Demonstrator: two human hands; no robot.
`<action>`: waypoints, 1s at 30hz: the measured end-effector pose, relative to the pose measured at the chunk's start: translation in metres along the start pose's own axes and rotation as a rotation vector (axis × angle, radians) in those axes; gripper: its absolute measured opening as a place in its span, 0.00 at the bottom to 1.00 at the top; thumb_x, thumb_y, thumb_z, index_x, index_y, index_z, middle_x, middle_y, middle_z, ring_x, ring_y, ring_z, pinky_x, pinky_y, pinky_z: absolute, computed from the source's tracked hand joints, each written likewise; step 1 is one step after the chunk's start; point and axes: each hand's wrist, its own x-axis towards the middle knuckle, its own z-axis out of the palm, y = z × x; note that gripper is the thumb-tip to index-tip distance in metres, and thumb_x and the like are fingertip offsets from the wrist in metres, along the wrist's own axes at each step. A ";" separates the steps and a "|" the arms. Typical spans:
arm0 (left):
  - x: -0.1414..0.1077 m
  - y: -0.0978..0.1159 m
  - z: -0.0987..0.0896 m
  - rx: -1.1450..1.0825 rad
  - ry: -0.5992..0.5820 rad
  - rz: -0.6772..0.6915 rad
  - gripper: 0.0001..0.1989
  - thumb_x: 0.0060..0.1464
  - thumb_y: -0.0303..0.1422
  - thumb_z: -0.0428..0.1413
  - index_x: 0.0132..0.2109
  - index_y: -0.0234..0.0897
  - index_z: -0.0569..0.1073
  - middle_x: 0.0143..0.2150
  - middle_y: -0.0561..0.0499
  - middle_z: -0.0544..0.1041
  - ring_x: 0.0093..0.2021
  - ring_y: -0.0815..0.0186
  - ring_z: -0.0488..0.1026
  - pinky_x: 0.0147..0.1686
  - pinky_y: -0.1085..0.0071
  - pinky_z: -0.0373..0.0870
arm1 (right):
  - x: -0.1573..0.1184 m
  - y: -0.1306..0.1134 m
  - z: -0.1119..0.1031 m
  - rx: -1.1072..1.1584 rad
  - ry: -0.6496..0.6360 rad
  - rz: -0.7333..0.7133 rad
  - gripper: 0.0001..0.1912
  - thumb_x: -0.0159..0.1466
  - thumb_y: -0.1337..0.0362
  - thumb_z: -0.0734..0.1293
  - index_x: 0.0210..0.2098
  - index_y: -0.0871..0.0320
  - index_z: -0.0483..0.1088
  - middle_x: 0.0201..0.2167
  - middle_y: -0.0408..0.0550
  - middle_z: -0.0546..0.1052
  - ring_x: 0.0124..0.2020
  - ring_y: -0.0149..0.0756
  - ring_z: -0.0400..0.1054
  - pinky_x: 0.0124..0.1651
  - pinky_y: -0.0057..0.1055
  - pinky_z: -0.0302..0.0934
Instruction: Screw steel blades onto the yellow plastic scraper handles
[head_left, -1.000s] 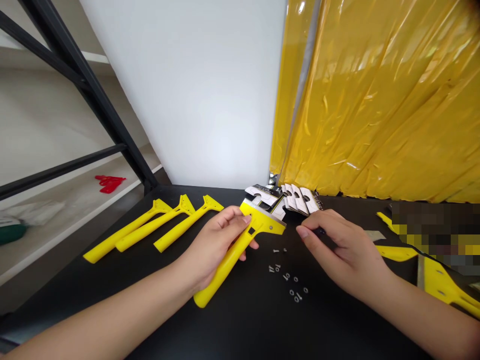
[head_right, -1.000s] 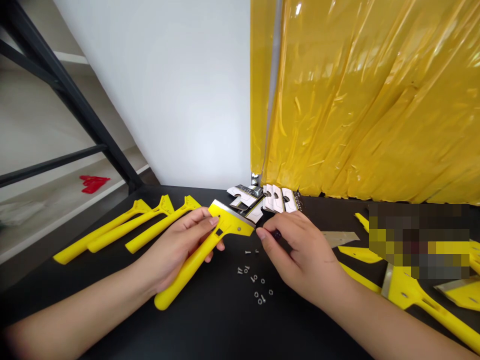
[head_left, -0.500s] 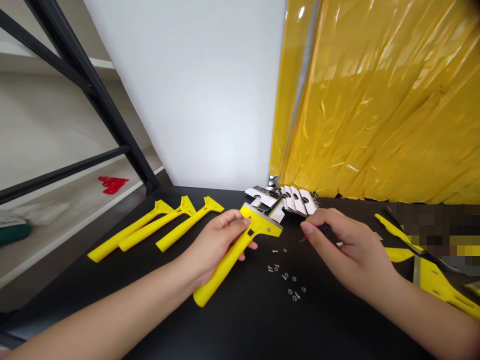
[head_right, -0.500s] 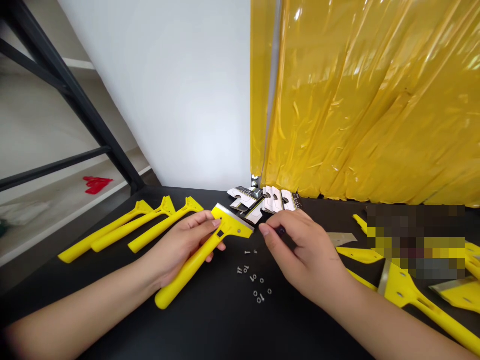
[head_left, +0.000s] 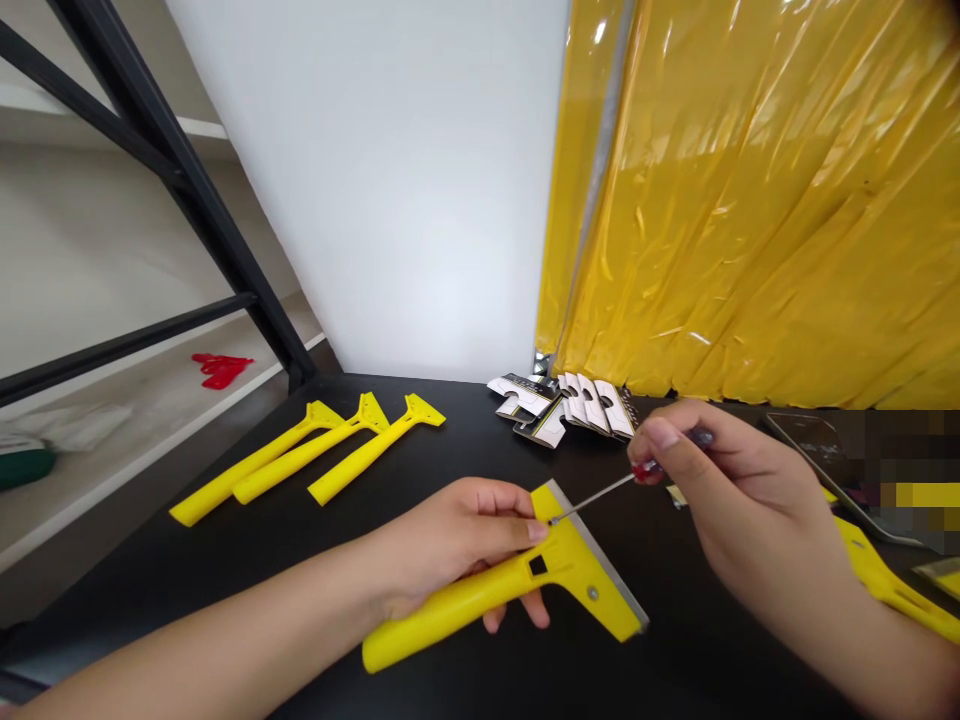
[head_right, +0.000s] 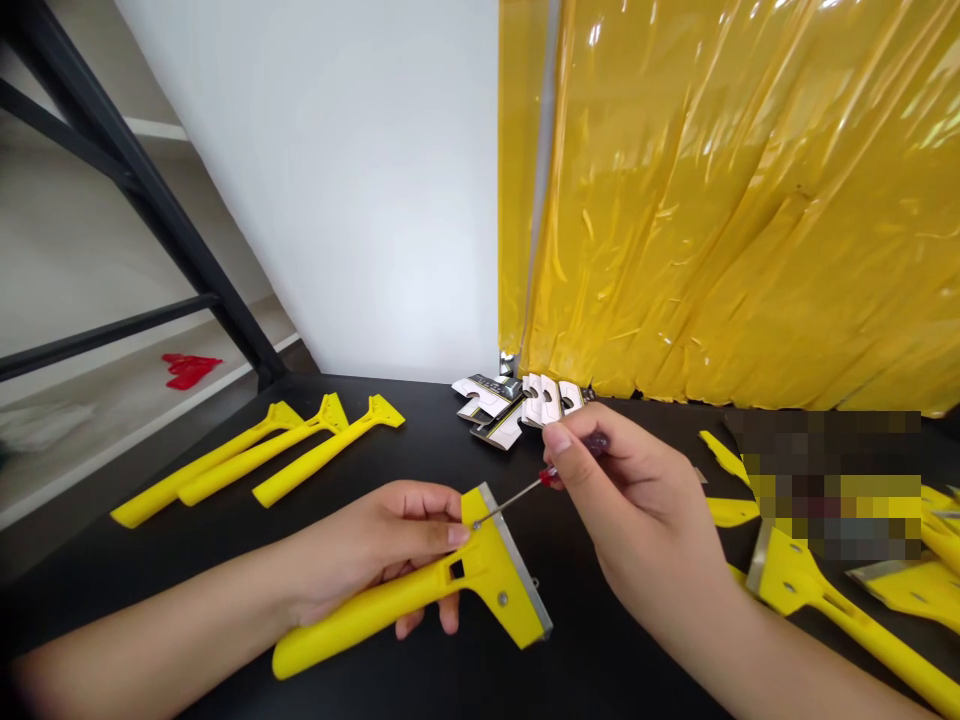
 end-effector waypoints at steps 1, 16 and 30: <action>0.000 0.000 0.000 -0.006 -0.009 0.000 0.07 0.65 0.34 0.59 0.45 0.34 0.75 0.41 0.42 0.83 0.31 0.63 0.83 0.19 0.79 0.73 | -0.001 0.000 0.000 -0.010 -0.002 0.007 0.12 0.73 0.54 0.68 0.33 0.50 0.73 0.29 0.42 0.74 0.32 0.36 0.66 0.32 0.31 0.61; 0.001 -0.001 0.001 0.003 -0.032 -0.017 0.09 0.63 0.37 0.61 0.46 0.36 0.76 0.41 0.42 0.83 0.31 0.63 0.83 0.19 0.80 0.72 | -0.003 0.005 0.000 -0.042 -0.048 -0.056 0.11 0.74 0.56 0.67 0.35 0.51 0.73 0.29 0.45 0.74 0.31 0.37 0.68 0.27 0.32 0.61; 0.002 -0.003 -0.003 0.023 -0.020 -0.014 0.11 0.62 0.39 0.62 0.44 0.36 0.76 0.41 0.43 0.83 0.32 0.62 0.83 0.19 0.79 0.72 | -0.002 0.007 0.002 -0.085 -0.068 -0.045 0.12 0.74 0.55 0.67 0.34 0.51 0.72 0.28 0.42 0.73 0.31 0.34 0.66 0.28 0.28 0.61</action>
